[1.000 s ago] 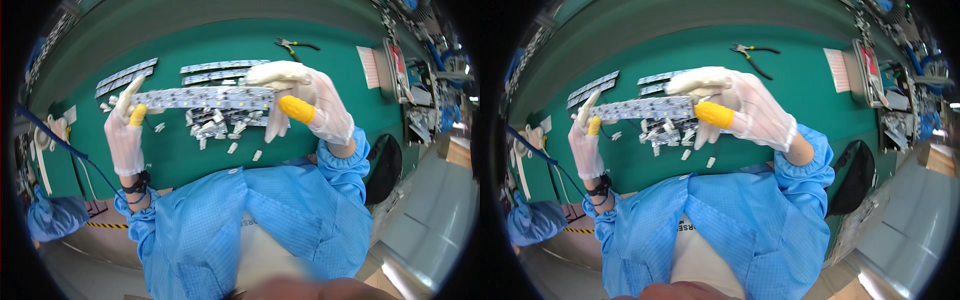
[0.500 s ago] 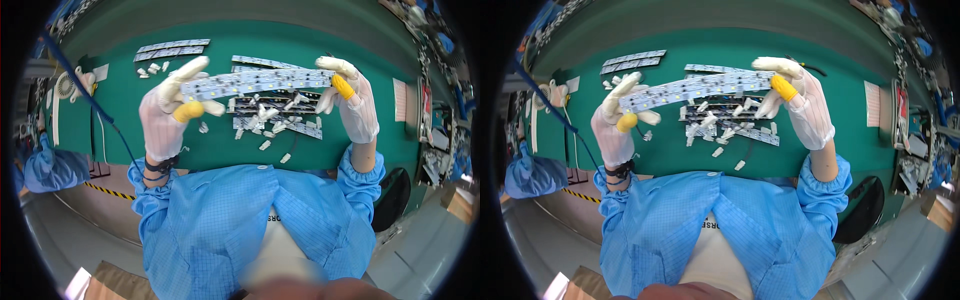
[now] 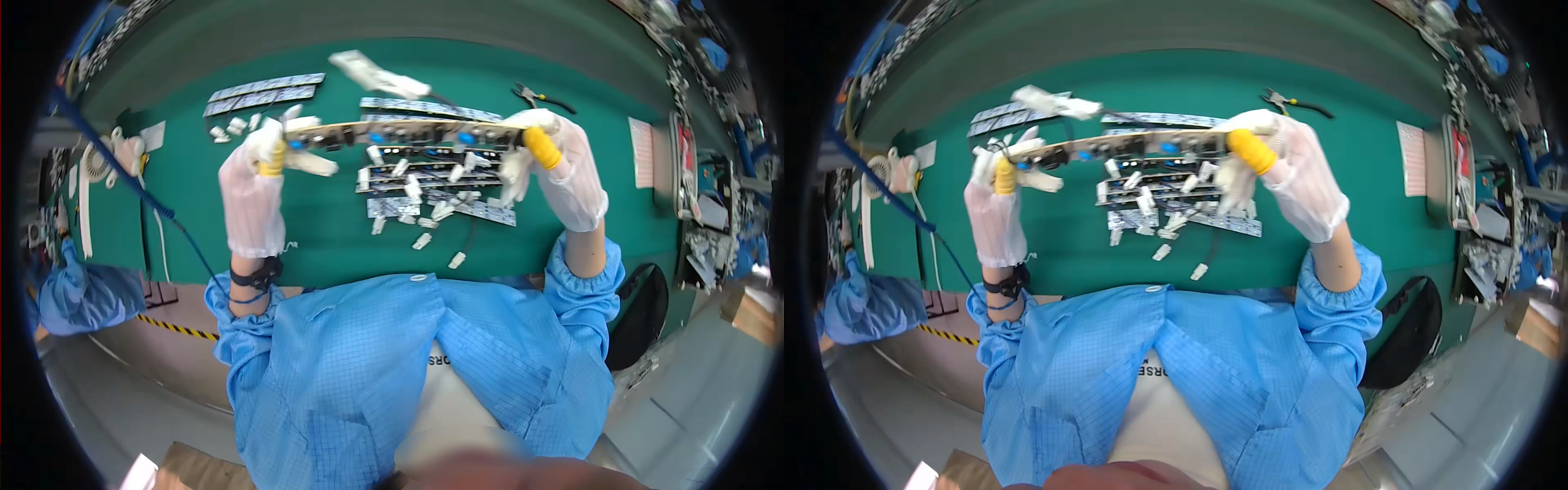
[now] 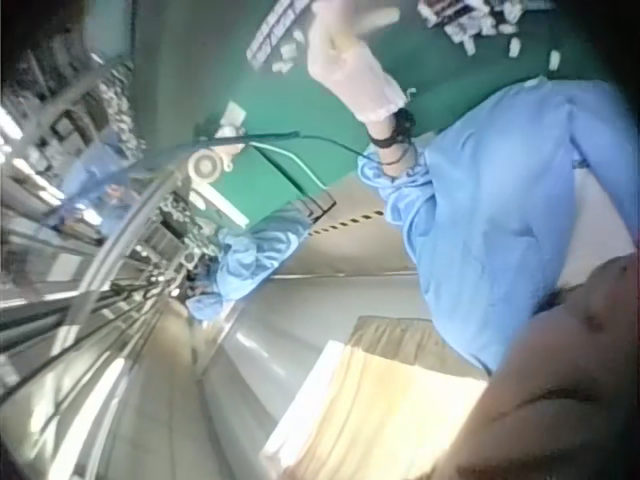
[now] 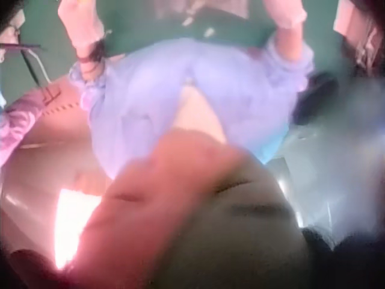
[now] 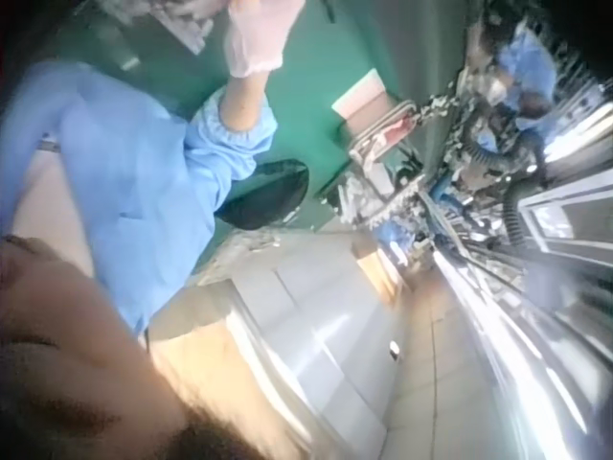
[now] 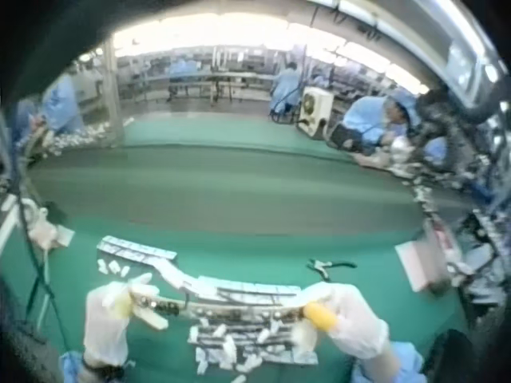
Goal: Assemble and inspect electronic circuit board strips at a manual assembly station.
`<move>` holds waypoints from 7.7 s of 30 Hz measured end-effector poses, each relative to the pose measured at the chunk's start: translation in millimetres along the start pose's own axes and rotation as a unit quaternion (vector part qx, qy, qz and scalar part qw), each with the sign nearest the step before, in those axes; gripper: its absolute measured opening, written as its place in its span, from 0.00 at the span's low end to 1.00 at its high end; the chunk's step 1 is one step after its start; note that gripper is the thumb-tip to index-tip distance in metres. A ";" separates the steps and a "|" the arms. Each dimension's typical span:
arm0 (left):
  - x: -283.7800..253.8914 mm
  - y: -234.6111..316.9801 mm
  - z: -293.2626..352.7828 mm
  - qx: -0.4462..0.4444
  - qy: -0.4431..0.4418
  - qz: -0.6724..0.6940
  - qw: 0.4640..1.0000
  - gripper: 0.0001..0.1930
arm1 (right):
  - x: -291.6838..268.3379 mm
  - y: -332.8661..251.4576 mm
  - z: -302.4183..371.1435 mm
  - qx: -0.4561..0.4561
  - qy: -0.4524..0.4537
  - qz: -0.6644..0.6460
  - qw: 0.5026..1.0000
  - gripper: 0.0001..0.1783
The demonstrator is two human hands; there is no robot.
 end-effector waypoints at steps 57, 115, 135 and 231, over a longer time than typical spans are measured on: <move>8.1 13.8 11.5 0.065 -0.213 0.113 0.968 0.47 | -0.7 -0.4 -13.5 -0.027 0.068 -0.057 0.996 0.17; -3.0 8.3 11.0 0.048 -0.010 -0.042 0.998 0.23 | 15.2 -33.2 5.4 0.001 0.003 0.026 1.000 0.25; -2.7 13.2 28.3 0.041 -0.045 0.067 0.996 0.25 | 7.5 -21.6 -0.3 0.039 0.039 0.100 0.993 0.32; -25.2 -48.2 -100.6 0.201 -0.035 -0.383 0.901 0.12 | -40.2 9.3 -5.9 0.025 0.029 0.181 0.983 0.19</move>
Point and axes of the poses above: each hand's wrist, its own z-axis away from the middle knuckle, its own x-axis out of the palm, y = z × x, the point moved 2 cm from there along -z, towards the middle knuckle, and after that the axes turned 12 degrees about -x, right-handed, at the moved point
